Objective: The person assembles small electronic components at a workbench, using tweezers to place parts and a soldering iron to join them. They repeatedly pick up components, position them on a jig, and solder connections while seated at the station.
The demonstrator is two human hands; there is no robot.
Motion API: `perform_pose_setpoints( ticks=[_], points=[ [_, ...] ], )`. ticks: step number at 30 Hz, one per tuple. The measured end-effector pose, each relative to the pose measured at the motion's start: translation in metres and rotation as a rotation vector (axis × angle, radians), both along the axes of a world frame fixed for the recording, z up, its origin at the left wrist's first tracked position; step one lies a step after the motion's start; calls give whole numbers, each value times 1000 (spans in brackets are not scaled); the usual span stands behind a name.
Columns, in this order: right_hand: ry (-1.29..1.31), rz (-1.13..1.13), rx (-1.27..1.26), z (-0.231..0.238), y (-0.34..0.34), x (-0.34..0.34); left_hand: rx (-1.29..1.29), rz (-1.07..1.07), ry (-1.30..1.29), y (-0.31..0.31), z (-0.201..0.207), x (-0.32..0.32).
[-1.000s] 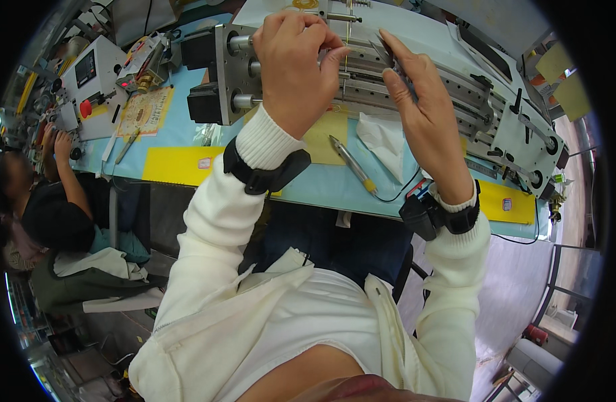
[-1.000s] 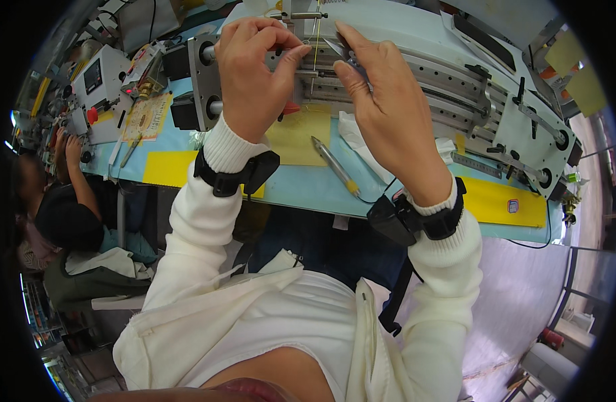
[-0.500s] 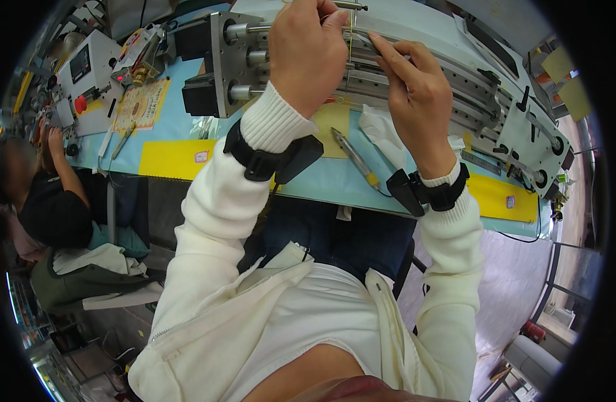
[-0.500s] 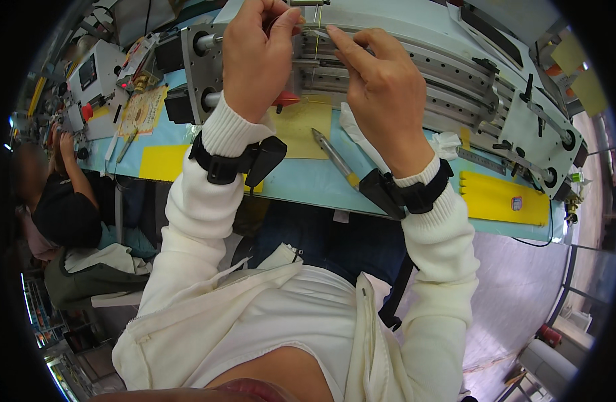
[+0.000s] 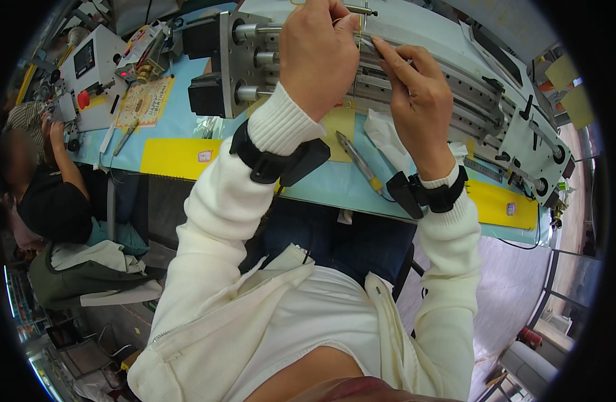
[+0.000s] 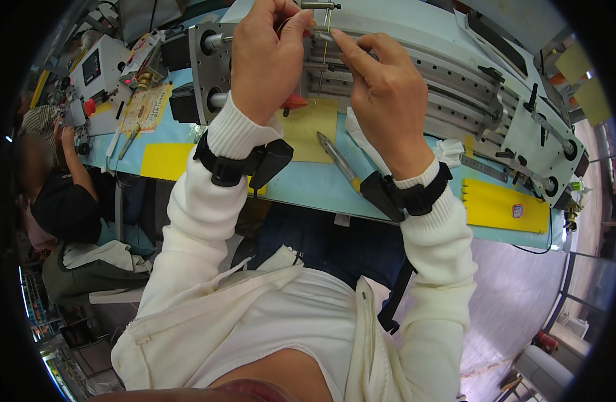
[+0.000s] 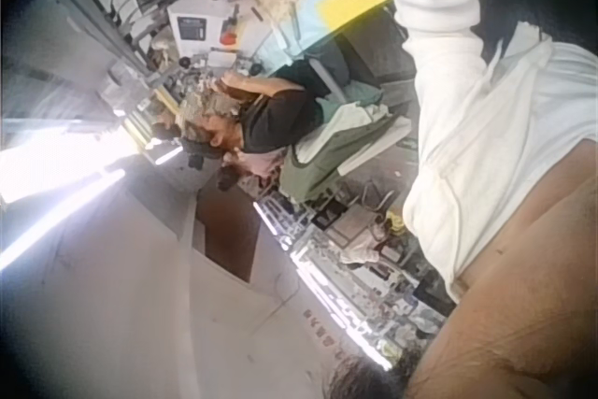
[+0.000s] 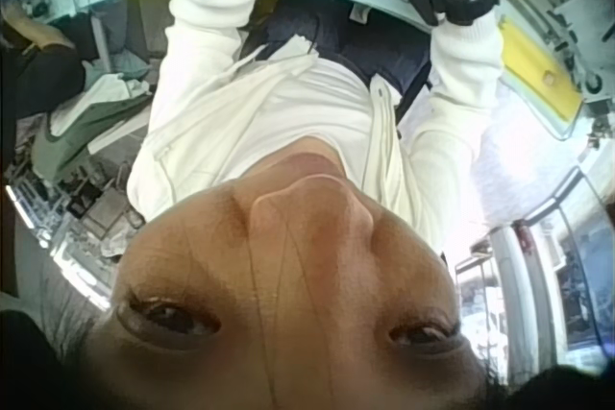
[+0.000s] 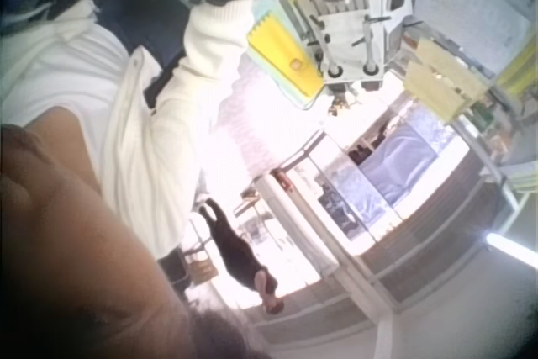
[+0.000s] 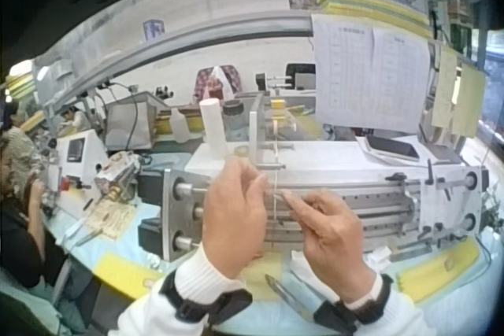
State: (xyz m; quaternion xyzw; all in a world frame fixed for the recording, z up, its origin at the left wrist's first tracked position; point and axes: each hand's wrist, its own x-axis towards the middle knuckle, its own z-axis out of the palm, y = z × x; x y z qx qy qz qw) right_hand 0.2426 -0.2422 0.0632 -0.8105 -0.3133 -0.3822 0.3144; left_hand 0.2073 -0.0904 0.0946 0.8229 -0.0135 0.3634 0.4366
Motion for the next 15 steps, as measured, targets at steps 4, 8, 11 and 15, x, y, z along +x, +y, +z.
perform_pose_setpoints(
  ticks=[4, 8, 11, 15],
  points=[
    [-4, -2, -6, -1, 0, 1, -13, -13, 13, 1, 1, 0],
    [-4, -15, -23, -2, -1, 2, -11, -18, -5, 1, 1, 0],
    [-19, -21, -38, -3, -2, 3, -17, -19, 2, 0, 1, -1],
    [-25, -15, -35, -4, -2, 3, -16, -20, 7, 0, 2, -1]
  ],
)
